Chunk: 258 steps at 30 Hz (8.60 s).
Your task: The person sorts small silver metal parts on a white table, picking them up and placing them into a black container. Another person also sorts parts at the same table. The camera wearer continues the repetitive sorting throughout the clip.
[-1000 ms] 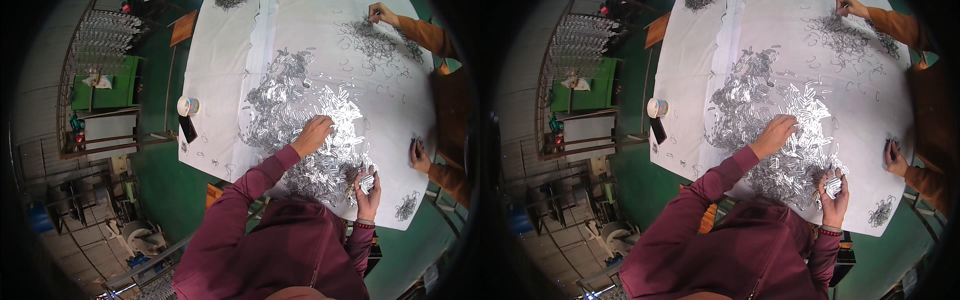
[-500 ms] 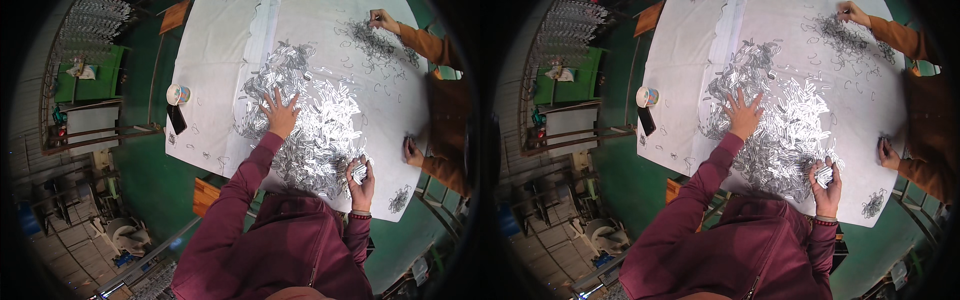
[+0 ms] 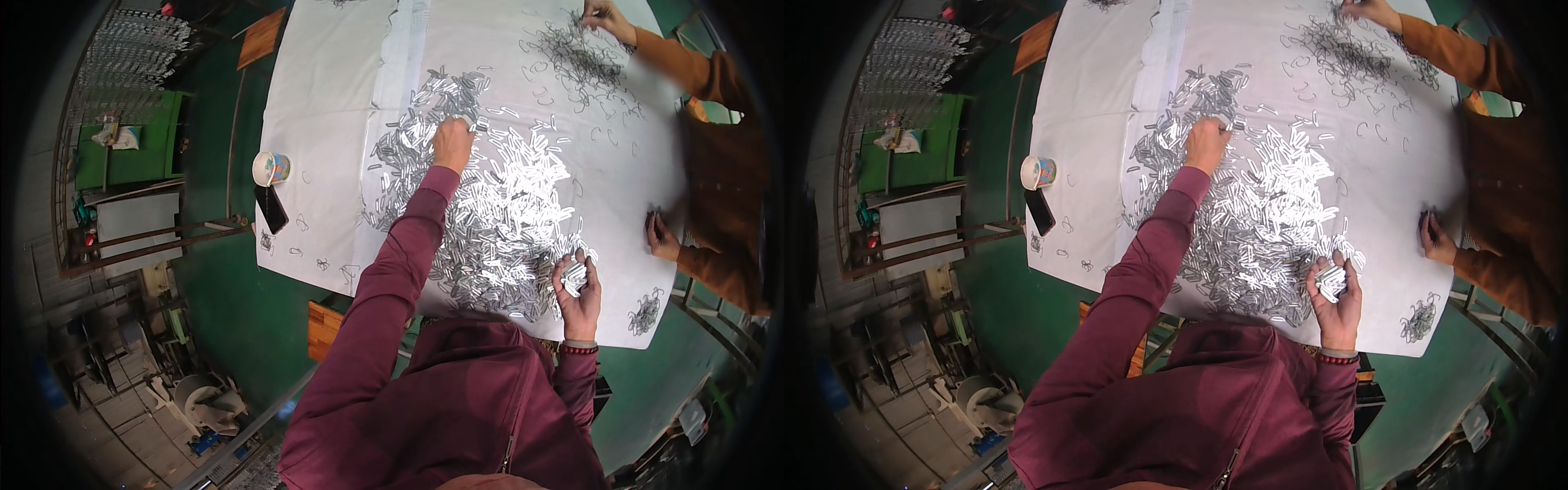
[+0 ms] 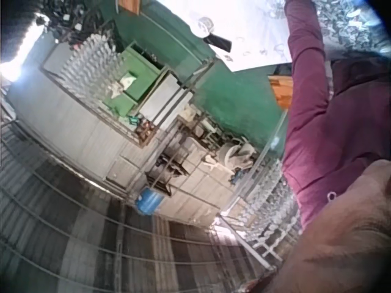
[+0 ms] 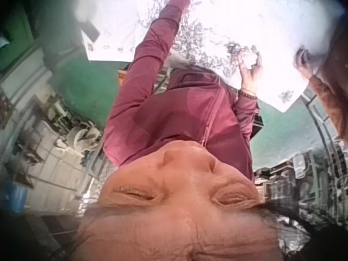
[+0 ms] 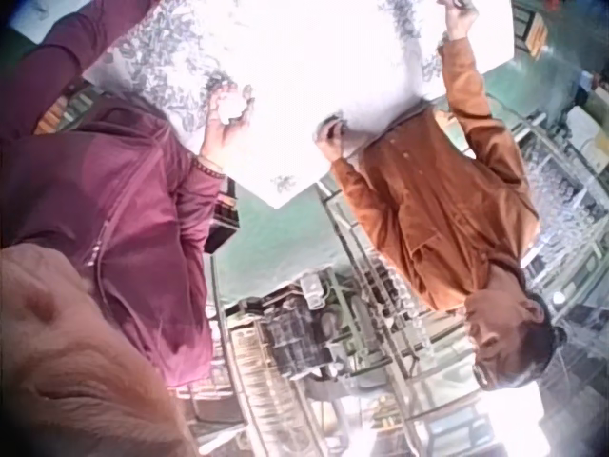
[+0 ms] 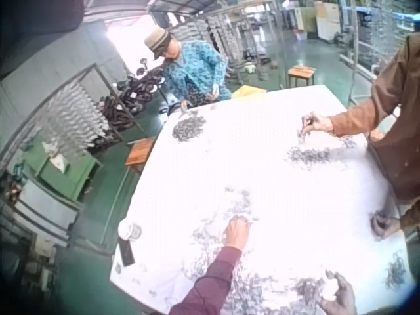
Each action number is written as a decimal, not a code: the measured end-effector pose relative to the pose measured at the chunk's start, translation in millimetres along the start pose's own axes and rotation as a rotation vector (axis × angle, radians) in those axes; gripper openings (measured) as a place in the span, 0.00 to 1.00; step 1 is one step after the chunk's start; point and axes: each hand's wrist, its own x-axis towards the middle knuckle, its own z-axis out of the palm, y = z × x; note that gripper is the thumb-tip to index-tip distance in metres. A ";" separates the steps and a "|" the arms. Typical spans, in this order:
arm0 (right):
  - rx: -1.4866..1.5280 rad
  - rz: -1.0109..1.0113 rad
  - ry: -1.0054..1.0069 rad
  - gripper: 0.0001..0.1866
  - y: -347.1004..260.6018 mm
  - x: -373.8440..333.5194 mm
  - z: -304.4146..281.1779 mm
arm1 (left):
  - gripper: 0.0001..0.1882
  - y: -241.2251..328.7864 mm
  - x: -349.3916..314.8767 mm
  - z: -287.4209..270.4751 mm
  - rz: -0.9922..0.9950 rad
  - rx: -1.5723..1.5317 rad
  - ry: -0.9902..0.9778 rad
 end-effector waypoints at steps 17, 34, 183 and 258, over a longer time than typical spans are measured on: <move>-0.157 0.159 0.008 0.16 46.9 54.7 16.8 | 0.10 75.4 -109.2 -78.5 0.082 -0.567 -0.365; -0.104 0.076 -0.008 0.14 19.0 11.2 -5.2 | 0.09 -17.9 -64.0 -68.3 -0.003 -0.284 -0.416; -0.286 0.188 0.029 0.15 75.8 31.7 35.5 | 0.15 -36.8 -92.9 -87.0 -0.377 -0.964 -0.326; 0.455 -0.642 -0.087 0.16 19.7 -234.0 -252.0 | 0.11 -9.7 -81.8 -37.7 0.217 -0.028 -0.013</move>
